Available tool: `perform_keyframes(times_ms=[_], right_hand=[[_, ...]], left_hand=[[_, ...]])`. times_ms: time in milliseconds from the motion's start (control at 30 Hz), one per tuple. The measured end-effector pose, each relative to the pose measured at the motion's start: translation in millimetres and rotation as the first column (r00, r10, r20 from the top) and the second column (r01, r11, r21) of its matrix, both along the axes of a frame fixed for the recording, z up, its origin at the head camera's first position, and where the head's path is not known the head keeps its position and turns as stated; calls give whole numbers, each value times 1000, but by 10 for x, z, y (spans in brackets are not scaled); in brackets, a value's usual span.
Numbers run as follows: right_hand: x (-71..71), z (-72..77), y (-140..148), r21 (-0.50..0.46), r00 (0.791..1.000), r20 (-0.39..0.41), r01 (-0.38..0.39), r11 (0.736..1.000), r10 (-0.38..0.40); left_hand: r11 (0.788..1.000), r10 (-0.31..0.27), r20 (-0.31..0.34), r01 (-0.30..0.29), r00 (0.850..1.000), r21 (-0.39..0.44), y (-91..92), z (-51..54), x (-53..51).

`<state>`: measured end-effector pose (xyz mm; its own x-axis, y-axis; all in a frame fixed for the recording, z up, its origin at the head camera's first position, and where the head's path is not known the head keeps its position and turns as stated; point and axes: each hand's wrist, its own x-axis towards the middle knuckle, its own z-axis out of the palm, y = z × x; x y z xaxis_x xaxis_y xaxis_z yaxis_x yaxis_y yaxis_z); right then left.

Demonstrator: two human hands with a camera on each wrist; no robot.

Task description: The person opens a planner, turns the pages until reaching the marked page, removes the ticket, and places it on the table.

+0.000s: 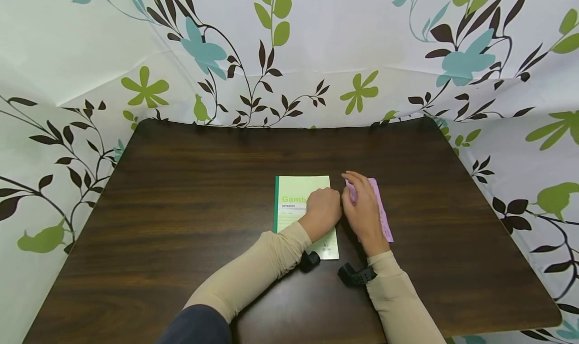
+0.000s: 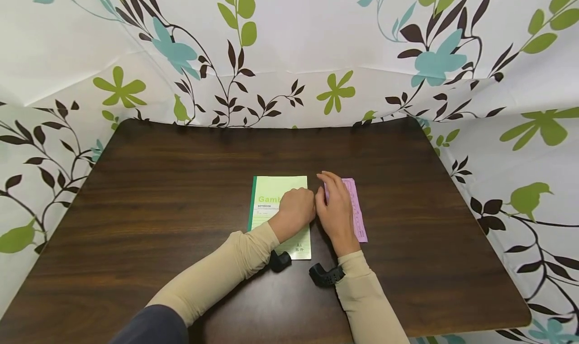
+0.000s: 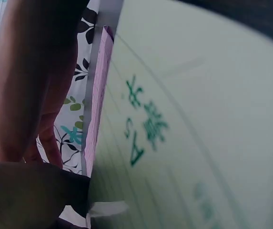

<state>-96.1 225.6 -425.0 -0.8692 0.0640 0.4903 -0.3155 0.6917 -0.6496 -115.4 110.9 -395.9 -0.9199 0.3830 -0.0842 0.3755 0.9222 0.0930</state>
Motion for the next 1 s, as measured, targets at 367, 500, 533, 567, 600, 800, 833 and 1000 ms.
perform_keyframes(times_ms=[367,500,533,567,600,800,833,1000], right_hand=[[9,-45,-56,92,981,129,-159,983,147],[26,-41,-78,207,931,281,-294,933,232],[30,-39,-77,239,918,315,-323,916,242],[33,-34,-74,263,905,345,-348,900,249],[38,-31,-67,283,894,374,-365,887,248],[31,-27,-39,325,877,426,-378,867,223],[29,-27,-44,325,875,431,-378,867,221],[28,-49,-62,329,867,448,-387,861,218]], left_hand=[[990,-17,103,2,995,144,-348,20,0],[986,0,30,-5,1000,164,-778,48,55],[982,7,15,-10,1000,189,-883,43,66],[977,10,5,-11,1000,213,-981,36,75],[971,8,3,-9,1000,238,-1065,24,80],[952,-39,63,18,997,305,-1324,-59,76],[956,-45,72,22,996,294,-1338,-70,75],[968,-58,143,21,988,250,-1384,-84,78]])
